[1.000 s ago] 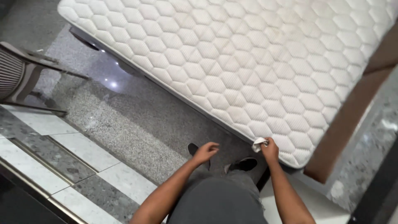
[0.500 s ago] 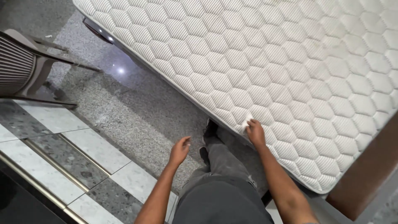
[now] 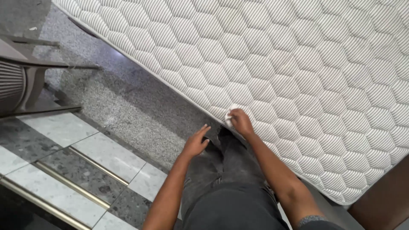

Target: The person cleans the bed frame using a white cloth. They wipe the side and headboard of the bed frame, moving around the bed to reach different sections.

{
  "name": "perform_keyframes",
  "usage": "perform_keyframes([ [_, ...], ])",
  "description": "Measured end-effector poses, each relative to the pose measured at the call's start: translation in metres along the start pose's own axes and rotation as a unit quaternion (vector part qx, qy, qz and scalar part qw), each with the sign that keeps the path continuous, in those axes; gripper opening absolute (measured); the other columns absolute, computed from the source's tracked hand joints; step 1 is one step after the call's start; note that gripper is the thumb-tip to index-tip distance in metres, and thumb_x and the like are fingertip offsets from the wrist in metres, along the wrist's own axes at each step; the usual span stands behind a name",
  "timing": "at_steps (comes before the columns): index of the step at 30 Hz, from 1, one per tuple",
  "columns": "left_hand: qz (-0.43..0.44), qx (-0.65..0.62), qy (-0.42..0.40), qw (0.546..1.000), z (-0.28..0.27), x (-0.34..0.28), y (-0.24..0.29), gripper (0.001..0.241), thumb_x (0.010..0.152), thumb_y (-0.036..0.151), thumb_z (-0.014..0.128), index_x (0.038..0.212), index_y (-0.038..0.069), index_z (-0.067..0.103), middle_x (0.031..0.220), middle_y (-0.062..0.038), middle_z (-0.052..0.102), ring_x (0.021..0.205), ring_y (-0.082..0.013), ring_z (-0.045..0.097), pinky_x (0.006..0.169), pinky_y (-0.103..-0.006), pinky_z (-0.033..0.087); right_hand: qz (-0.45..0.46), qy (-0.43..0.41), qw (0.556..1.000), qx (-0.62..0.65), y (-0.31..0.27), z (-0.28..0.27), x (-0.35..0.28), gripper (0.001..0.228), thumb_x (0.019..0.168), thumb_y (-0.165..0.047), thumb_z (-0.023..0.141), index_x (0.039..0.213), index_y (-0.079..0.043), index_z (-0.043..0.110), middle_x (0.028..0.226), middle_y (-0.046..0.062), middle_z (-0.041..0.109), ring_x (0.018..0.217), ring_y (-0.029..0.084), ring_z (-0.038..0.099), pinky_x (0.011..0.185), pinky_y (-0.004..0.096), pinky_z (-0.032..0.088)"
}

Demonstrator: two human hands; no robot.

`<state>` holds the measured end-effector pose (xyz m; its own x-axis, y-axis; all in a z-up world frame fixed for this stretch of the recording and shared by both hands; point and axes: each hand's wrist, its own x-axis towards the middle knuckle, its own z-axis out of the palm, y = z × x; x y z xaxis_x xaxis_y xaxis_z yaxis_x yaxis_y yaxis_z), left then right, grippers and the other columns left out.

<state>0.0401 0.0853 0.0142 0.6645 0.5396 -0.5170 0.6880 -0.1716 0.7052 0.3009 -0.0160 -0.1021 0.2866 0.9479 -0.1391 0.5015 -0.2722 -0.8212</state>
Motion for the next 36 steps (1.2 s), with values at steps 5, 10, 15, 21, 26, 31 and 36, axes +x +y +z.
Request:
perform_keyframes([
  [5, 0.040, 0.042, -0.056, 0.997, -0.013, 0.052, -0.026, 0.072, 0.089, 0.018, 0.069, 0.155, 0.013, 0.040, 0.166, -0.013, 0.032, 0.148, -0.0342, 0.038, 0.116, -0.0451, 0.037, 0.079, 0.144, 0.986, -0.021, 0.032, 0.021, 0.044, 0.032, 0.076, 0.008, 0.069, 0.106, -0.003, 0.071, 0.115, 0.018, 0.064, 0.110, 0.033, 0.066, 0.097, 0.041, 0.055],
  [10, 0.095, 0.014, -0.048, 0.994, -0.026, 0.069, -0.069, 0.072, 0.091, 0.017, 0.069, 0.155, 0.006, 0.040, 0.165, -0.019, 0.033, 0.151, -0.0349, 0.035, 0.119, -0.0438, 0.036, 0.074, -0.035, 0.996, 0.021, -0.004, 0.050, 0.071, 0.034, 0.074, 0.008, 0.069, 0.104, -0.005, 0.076, 0.114, 0.014, 0.070, 0.110, 0.031, 0.068, 0.096, 0.039, 0.057],
  [15, 0.172, -0.011, -0.036, 0.984, -0.085, 0.079, -0.124, 0.072, 0.091, 0.013, 0.068, 0.156, 0.003, 0.038, 0.162, -0.020, 0.039, 0.152, -0.0342, 0.035, 0.121, -0.0415, 0.035, 0.169, 0.216, 0.957, -0.094, -0.021, 0.083, 0.126, 0.030, 0.077, -0.006, 0.085, 0.104, -0.003, 0.075, 0.113, 0.018, 0.067, 0.109, 0.035, 0.064, 0.097, 0.044, 0.052],
  [21, 0.157, -0.082, -0.018, 0.984, -0.229, 0.037, -0.133, 0.066, 0.095, 0.009, 0.063, 0.156, 0.004, 0.039, 0.162, -0.018, 0.039, 0.151, -0.0309, 0.037, 0.120, -0.0386, 0.035, 0.229, 0.260, 0.938, -0.026, -0.068, 0.126, 0.177, 0.035, 0.078, -0.007, 0.081, 0.113, -0.006, 0.074, 0.117, 0.017, 0.066, 0.109, 0.032, 0.067, 0.100, 0.043, 0.053],
  [26, 0.125, -0.141, 0.023, 0.982, -0.304, 0.013, -0.177, 0.058, 0.098, 0.003, 0.053, 0.155, 0.007, 0.044, 0.162, -0.016, 0.043, 0.151, -0.0279, 0.041, 0.121, -0.0365, 0.035, 0.136, 0.239, 0.961, -0.019, -0.108, 0.155, 0.217, 0.030, 0.081, -0.004, 0.074, 0.111, -0.007, 0.077, 0.116, 0.016, 0.071, 0.113, 0.033, 0.067, 0.102, 0.042, 0.052],
  [31, 0.042, -0.208, 0.048, 0.976, -0.368, -0.006, -0.191, 0.055, 0.100, 0.002, 0.049, 0.154, 0.010, 0.046, 0.161, -0.013, 0.046, 0.148, -0.0254, 0.044, 0.118, -0.0355, 0.038, 0.223, 0.188, 0.956, -0.012, -0.152, 0.173, 0.270, 0.027, 0.083, -0.010, 0.074, 0.109, -0.005, 0.077, 0.116, 0.016, 0.073, 0.109, 0.032, 0.070, 0.097, 0.040, 0.053],
  [36, 0.044, -0.290, 0.037, 0.955, -0.422, 0.010, -0.229, 0.052, 0.101, 0.005, 0.055, 0.152, 0.007, 0.048, 0.150, -0.013, 0.060, 0.139, -0.0225, 0.056, 0.113, -0.0338, 0.044, 0.238, 0.159, 0.958, 0.008, -0.160, 0.206, 0.344, 0.041, 0.077, -0.005, 0.074, 0.118, -0.005, 0.074, 0.113, 0.018, 0.076, 0.108, 0.030, 0.072, 0.098, 0.039, 0.055],
])
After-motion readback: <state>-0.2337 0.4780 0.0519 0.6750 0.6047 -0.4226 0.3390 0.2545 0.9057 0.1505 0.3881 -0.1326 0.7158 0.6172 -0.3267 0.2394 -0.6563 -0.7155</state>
